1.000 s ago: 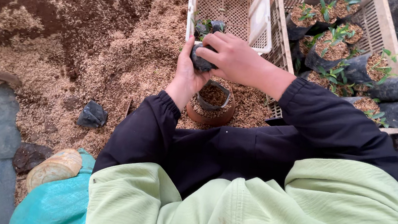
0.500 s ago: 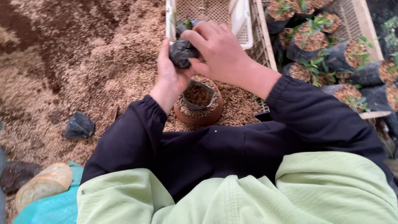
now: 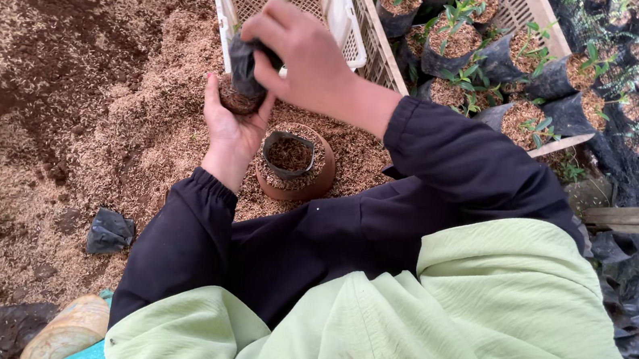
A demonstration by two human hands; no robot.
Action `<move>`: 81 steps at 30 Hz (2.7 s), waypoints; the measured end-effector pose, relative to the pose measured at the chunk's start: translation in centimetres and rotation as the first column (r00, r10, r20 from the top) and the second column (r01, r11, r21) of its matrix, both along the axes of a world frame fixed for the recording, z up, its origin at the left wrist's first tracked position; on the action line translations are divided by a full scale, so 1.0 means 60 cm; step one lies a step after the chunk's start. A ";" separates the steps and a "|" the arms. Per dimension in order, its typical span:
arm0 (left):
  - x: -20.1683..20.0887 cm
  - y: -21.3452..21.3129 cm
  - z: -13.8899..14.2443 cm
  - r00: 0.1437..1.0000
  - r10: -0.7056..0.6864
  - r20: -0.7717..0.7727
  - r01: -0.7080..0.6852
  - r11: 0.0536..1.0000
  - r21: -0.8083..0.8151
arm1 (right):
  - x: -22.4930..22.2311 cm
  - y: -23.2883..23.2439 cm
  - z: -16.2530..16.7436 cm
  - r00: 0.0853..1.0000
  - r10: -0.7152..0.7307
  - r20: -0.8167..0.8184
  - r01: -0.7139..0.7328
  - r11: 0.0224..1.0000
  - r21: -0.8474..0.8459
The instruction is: The person removes seedlings from black plastic nursery bags and places them into a brown pot filled with wood shavings. They then add more wood shavings around the seedlings to secure them in place.
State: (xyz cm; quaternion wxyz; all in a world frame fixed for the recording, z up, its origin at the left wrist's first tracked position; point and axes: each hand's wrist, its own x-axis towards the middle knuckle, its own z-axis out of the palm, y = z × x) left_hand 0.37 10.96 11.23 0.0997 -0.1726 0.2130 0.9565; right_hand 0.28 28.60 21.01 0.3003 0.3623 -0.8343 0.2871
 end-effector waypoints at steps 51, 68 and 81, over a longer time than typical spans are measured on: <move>0.035 -0.201 0.020 0.978 0.202 -0.057 -0.205 0.977 -0.052 | 0.050 -0.140 -0.159 0.609 0.034 0.793 -0.653 0.589 0.477; -0.018 -0.316 -0.022 0.964 0.231 -0.133 -0.236 0.972 -0.016 | -0.101 -0.486 -0.474 0.537 -0.423 0.730 0.033 0.875 0.483; -0.034 -0.282 -0.013 0.979 0.188 -0.083 -0.189 0.982 0.006 | -0.012 -0.476 -0.478 0.312 -0.111 0.944 -0.184 0.967 0.175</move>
